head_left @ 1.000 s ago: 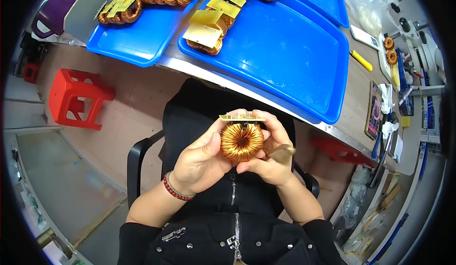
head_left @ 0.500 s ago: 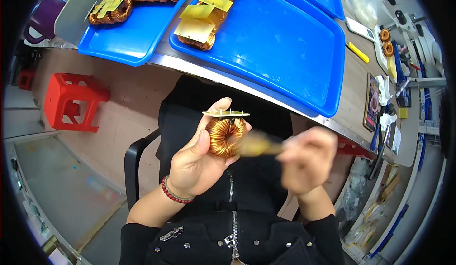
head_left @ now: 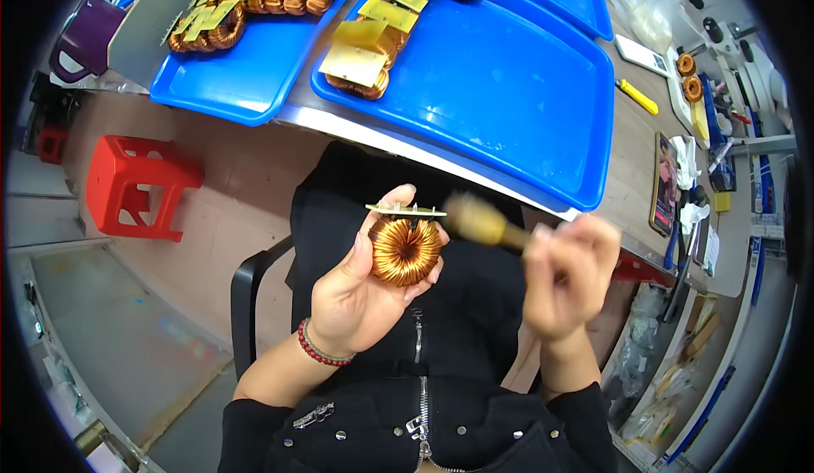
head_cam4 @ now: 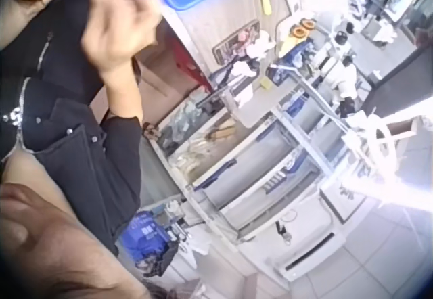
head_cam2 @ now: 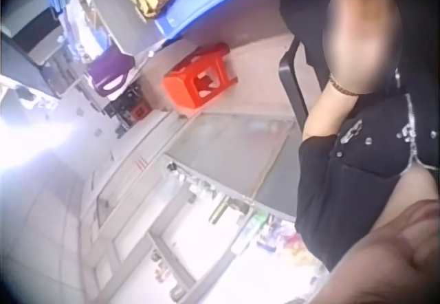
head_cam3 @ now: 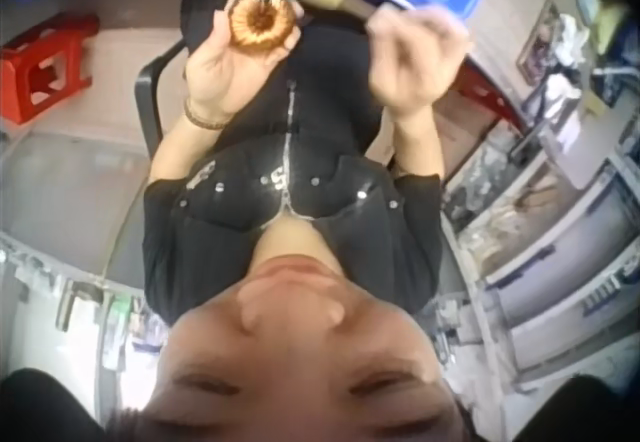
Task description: The person repeatedly picks up small toroidal electronic components from a blue tray and uses a small brush to clean the copper windings. After brushing, the person places the component back onto the tray. The task is performed one item at a time in a repetitive cycle.
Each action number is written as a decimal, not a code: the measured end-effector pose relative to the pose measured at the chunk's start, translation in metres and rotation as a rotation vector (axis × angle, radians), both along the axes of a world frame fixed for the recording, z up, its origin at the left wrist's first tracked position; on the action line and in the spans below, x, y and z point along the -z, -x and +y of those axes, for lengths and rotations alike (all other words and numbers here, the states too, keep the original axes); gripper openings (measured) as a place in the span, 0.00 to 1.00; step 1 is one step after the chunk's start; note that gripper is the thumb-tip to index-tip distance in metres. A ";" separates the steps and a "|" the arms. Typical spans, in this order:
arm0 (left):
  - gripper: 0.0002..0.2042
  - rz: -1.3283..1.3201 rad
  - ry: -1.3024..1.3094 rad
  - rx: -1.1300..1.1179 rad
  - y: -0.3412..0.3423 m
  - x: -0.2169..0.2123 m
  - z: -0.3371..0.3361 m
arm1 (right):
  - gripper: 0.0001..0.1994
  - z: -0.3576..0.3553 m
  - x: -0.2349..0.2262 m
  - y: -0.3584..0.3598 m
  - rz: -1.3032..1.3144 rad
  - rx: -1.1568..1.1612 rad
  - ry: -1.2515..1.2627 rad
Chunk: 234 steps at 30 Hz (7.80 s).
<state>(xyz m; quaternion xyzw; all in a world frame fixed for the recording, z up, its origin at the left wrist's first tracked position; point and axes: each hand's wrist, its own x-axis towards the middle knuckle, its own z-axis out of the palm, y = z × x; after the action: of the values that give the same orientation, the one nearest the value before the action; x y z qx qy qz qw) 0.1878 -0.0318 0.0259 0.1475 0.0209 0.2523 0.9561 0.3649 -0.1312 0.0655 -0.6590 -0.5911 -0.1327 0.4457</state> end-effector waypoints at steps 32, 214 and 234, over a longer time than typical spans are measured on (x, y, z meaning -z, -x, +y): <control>0.27 0.676 -0.955 -0.394 -0.010 -0.006 -0.014 | 0.14 0.034 0.023 0.043 1.697 -0.658 0.215; 0.31 0.158 0.009 0.049 -0.017 -0.042 -0.006 | 0.23 0.009 -0.115 -0.007 1.229 -1.455 -0.086; 0.23 0.050 0.095 -0.044 -0.033 -0.023 0.019 | 0.08 0.012 -0.017 -0.007 0.191 -0.118 0.105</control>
<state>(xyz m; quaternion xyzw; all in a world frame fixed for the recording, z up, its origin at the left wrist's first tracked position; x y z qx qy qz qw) 0.2210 -0.0127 0.0493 0.1077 0.0598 0.2683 0.9554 0.3720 -0.1192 0.0824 -0.6552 -0.5898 -0.0118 0.4718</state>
